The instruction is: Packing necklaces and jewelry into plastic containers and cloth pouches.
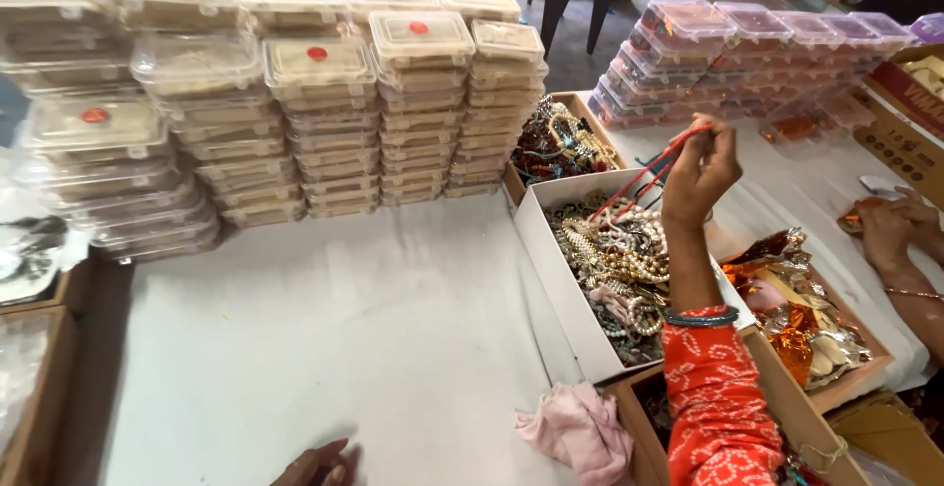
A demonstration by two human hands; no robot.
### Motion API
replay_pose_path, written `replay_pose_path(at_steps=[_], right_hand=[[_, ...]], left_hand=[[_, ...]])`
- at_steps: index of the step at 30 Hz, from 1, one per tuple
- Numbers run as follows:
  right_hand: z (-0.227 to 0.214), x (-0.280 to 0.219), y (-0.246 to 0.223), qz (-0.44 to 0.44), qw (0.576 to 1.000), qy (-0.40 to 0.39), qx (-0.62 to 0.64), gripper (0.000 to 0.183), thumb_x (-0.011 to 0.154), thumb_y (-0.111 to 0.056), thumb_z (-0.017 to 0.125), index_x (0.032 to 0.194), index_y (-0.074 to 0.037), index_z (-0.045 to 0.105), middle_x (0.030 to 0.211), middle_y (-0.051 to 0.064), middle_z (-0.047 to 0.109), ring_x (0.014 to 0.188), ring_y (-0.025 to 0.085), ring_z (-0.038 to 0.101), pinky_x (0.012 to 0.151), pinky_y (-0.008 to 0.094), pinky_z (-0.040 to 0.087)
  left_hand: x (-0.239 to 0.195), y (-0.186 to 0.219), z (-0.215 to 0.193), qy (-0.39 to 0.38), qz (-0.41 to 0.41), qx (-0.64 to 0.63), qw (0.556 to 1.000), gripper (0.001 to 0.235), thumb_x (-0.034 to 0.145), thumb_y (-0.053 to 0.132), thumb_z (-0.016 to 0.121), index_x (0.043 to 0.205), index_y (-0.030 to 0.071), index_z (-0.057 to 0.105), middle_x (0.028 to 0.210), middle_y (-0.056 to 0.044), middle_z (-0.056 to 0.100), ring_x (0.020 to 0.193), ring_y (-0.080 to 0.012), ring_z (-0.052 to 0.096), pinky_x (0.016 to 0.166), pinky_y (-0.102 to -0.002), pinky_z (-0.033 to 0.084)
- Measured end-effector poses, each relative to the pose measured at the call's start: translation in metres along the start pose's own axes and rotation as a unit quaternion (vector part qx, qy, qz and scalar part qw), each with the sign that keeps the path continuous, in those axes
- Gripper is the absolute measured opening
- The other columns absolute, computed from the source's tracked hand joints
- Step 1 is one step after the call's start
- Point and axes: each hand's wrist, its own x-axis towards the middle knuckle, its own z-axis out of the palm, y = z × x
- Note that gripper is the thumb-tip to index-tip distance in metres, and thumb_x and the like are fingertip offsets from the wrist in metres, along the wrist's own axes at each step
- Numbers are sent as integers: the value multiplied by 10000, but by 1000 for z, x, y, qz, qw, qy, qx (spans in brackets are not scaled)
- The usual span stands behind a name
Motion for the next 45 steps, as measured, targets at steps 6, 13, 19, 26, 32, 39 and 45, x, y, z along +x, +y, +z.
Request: replay_pose_path(at_steps=[6, 13, 19, 26, 32, 39, 45], right_hand=[[-23, 36, -100, -64, 995, 11, 82, 131, 1160, 70, 522, 1222, 55, 636, 980, 61, 635, 782, 97, 591, 712, 228, 496], [-33, 53, -152, -65, 982, -139, -109, 79, 1086, 11, 638, 1097, 22, 715, 894, -10, 667, 764, 39, 561, 680, 242, 445], [-33, 15, -244, 9, 953, -271, -132, 99, 1043, -69, 697, 1069, 9, 751, 757, -13, 615, 677, 28, 496, 590, 238, 380], [-6, -75, -302, 151, 899, -412, 9, 157, 1073, -126, 659, 1069, 21, 716, 739, -8, 624, 635, 20, 540, 545, 209, 411], [13, -186, -226, 318, 820, -475, -12, 392, 951, -193, 665, 1307, -33, 626, 908, 61, 753, 737, 128, 734, 605, 291, 546], [-88, -267, -209, 35, 783, -498, -370, 552, 942, -454, 622, 1414, -169, 613, 1447, 170, 587, 1350, 378, 526, 1065, 616, 400], [-120, -306, -182, -6, 785, -481, -390, 532, 949, -416, 591, 1428, -184, 611, 1468, 279, 527, 1309, 483, 483, 947, 606, 429]], left_hand=[[-2, 168, -63, -3, 0, -43, 999, 318, 888, 236, 719, 1148, 61, 772, 899, -87, 773, 894, -169, 778, 873, -290, 590], [-28, 255, -97, -20, 11, -64, 998, 343, 918, 232, 673, 1207, 53, 719, 992, -103, 779, 807, -173, 724, 738, -309, 583], [-30, 268, -97, -30, 34, -154, 987, 364, 938, 243, 665, 1233, 31, 692, 1019, -115, 775, 865, -154, 716, 763, -293, 585], [-38, 270, -102, 22, 53, -149, 987, 363, 988, 255, 627, 1260, 20, 678, 1018, -153, 758, 850, -170, 693, 760, -312, 575], [-40, 269, -116, 167, 80, -132, 974, 290, 1036, 217, 558, 1219, 37, 694, 1046, -131, 727, 889, -220, 714, 768, -348, 576], [-60, 290, -127, 222, 73, -103, 967, 259, 1023, 202, 556, 1162, 35, 697, 1102, -135, 707, 954, -267, 715, 811, -362, 591], [-87, 285, -112, 113, 191, 80, 972, 270, 926, 229, 673, 1139, 66, 711, 1281, -147, 634, 1201, -341, 582, 1002, -457, 488]])
